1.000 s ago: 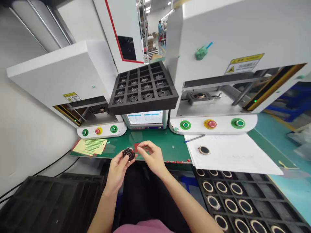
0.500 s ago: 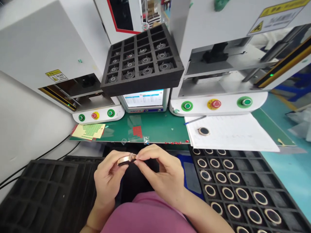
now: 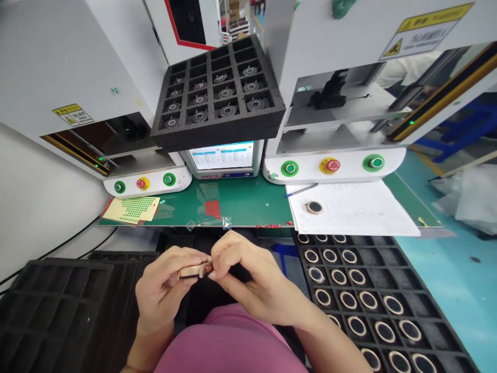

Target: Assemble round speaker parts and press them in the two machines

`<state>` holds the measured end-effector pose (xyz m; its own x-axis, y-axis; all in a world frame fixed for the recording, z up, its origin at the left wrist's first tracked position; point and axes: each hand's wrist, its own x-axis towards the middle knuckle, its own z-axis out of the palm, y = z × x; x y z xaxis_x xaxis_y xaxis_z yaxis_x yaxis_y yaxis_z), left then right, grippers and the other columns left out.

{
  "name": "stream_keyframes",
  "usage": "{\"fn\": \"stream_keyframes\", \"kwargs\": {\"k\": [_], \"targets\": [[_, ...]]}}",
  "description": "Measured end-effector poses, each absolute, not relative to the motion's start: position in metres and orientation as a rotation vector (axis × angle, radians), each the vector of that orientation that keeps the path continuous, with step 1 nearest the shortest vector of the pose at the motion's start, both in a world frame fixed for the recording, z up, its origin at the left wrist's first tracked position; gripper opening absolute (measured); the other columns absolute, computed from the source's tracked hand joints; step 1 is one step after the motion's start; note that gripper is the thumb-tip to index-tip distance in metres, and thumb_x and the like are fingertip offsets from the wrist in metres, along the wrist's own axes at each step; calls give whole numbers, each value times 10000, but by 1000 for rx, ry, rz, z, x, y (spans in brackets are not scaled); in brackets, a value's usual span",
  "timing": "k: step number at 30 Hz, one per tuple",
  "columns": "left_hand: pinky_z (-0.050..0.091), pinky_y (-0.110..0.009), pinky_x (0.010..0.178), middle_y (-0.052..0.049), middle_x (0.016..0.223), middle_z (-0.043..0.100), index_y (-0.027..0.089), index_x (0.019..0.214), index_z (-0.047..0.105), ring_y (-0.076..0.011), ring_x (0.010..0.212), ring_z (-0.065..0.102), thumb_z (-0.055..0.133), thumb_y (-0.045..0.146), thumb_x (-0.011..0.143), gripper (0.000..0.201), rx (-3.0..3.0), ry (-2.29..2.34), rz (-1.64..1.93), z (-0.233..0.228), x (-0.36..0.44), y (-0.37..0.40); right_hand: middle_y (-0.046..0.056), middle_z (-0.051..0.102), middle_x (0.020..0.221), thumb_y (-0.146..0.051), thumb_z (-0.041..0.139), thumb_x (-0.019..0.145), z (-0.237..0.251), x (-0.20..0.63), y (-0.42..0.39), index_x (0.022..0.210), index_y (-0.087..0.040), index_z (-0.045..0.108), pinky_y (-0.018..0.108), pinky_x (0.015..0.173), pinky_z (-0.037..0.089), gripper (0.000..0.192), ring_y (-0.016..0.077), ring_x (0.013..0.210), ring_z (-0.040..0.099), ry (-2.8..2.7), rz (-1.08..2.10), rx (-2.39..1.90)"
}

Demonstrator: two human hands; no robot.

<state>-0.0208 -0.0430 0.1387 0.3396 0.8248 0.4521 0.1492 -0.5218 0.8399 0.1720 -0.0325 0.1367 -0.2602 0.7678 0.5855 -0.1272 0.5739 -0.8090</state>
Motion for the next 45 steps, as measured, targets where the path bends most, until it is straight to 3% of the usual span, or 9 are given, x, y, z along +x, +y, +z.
{"fn": "stream_keyframes", "kwargs": {"k": [7, 15, 26, 29, 31, 35, 41, 45], "targets": [[554, -264, 760, -55, 981, 729, 214, 1128, 691, -175, 892, 684, 623, 93, 882, 282, 1903, 913, 1264, 138, -21, -41, 45, 719, 847, -11, 686, 813, 133, 157, -32, 1013, -217, 649, 296, 699, 605, 290, 168, 791, 701, -1425, 780, -548], [568, -250, 722, -42, 959, 741, 207, 1033, 730, -182, 855, 702, 646, 36, 823, 284, 1951, 932, 1317, 133, -25, -33, 100, 742, 755, -63, 739, 794, 134, 155, -33, 826, -138, 658, 258, 645, 611, 115, 177, 704, 722, -1412, 623, -621], [574, -246, 765, -43, 965, 746, 210, 1065, 721, -175, 885, 704, 638, 81, 852, 263, 1912, 1119, 1390, 123, -15, -46, 62, 712, 812, 42, 569, 814, 126, 162, -55, 892, -195, 560, 249, 695, 597, 250, 139, 767, 683, -1631, 417, -652], [575, -258, 802, -31, 945, 737, 199, 1019, 714, -160, 867, 707, 647, 157, 871, 168, 1565, 1331, 1671, 116, -23, -34, 30, 718, 832, -24, 552, 858, 99, 166, -50, 925, -226, 569, 252, 719, 600, 214, 142, 805, 700, -1768, 442, -648], [570, -258, 810, -20, 914, 729, 188, 991, 704, -146, 840, 702, 667, 229, 868, 134, 1274, 1388, 1766, 111, -30, -24, 22, 722, 868, -114, 545, 901, 69, 170, -26, 958, -252, 592, 294, 777, 596, 157, 165, 858, 713, -1796, 498, -941], [539, -213, 760, -29, 882, 727, 166, 946, 701, -134, 809, 681, 731, 314, 797, 213, 1000, 1407, 1582, 100, -43, -11, 101, 696, 1037, -198, 568, 906, 1, 170, 43, 1109, -202, 601, 442, 852, 572, 206, 251, 972, 689, -1820, 606, -1235], [436, -167, 508, -24, 825, 691, 154, 915, 659, -69, 572, 547, 755, 366, 737, 293, 888, 1405, 1500, 92, -51, -16, 77, 639, 1150, -323, 615, 939, -58, 151, 86, 1158, -148, 599, 404, 842, 561, 281, 190, 946, 654, -1989, 742, -1298], [513, -214, 545, -62, 864, 727, 158, 859, 584, -100, 585, 607, 787, 409, 678, 371, 792, 1337, 1414, 98, -50, -20, 77, 631, 1154, -337, 597, 952, -70, 145, 92, 1160, -156, 603, 393, 833, 563, 276, 190, 960, 644, -2020, 796, -1337]]}}
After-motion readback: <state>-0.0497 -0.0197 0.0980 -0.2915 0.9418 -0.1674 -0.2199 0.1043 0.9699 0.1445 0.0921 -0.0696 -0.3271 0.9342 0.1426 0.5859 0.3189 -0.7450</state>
